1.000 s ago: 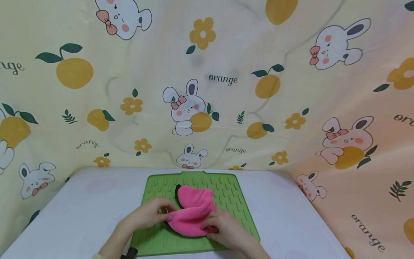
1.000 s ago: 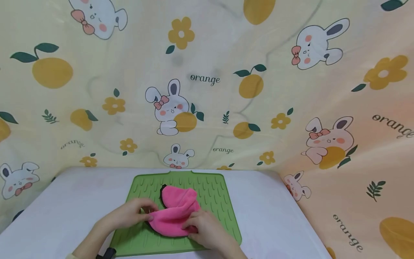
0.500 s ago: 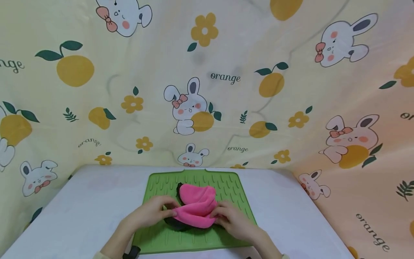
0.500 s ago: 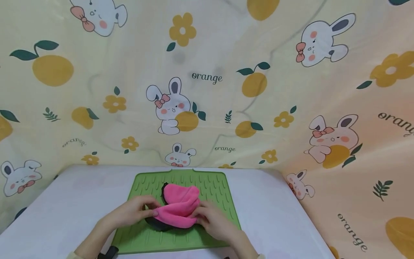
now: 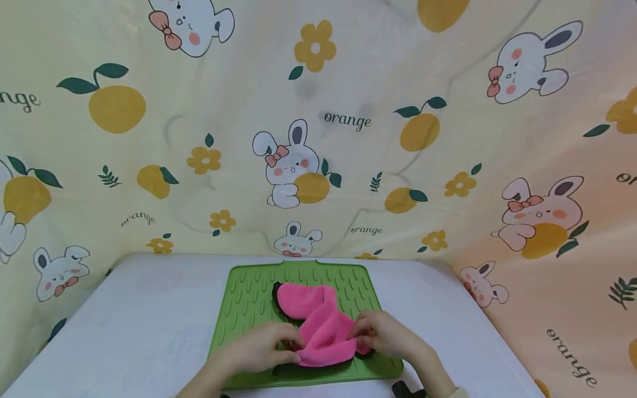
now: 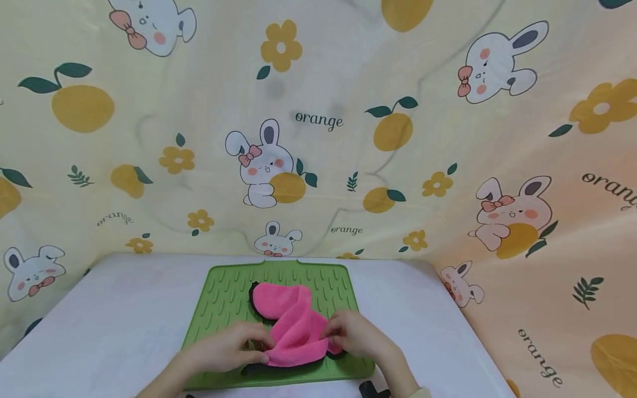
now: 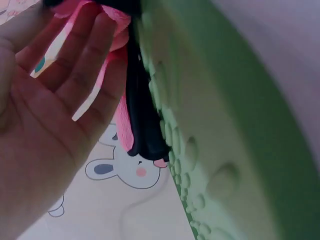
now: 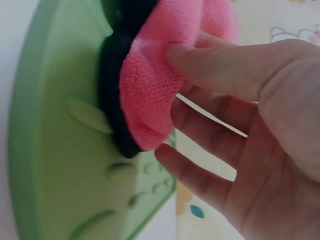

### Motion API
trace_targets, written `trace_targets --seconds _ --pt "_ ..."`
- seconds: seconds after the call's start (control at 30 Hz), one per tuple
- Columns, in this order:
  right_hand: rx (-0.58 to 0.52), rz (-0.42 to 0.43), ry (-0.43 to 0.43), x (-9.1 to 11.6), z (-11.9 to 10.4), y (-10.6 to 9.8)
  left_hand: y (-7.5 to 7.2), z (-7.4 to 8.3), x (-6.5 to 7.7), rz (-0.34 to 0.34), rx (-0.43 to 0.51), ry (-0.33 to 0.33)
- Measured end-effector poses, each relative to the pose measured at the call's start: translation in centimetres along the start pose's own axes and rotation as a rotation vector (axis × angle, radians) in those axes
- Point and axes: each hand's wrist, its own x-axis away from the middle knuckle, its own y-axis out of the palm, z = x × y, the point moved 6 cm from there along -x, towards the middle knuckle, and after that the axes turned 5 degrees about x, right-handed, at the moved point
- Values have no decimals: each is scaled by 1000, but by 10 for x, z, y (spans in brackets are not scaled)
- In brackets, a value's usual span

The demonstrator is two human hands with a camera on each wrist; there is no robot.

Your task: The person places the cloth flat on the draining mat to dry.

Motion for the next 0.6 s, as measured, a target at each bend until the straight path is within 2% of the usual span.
trace_targets --seconds 0.2,0.33,0.47,0.6 --pt "-15 -47 -4 -3 1 9 8 -2 1 -39 -19 -18" --pt "-65 -36 -14 -1 2 6 5 -3 3 -33 59 -40" --pt "-122 13 2 4 9 -2 -4 -9 5 13 148 -101" --pt "-132 85 53 9 21 -13 -12 -19 7 76 156 -188"
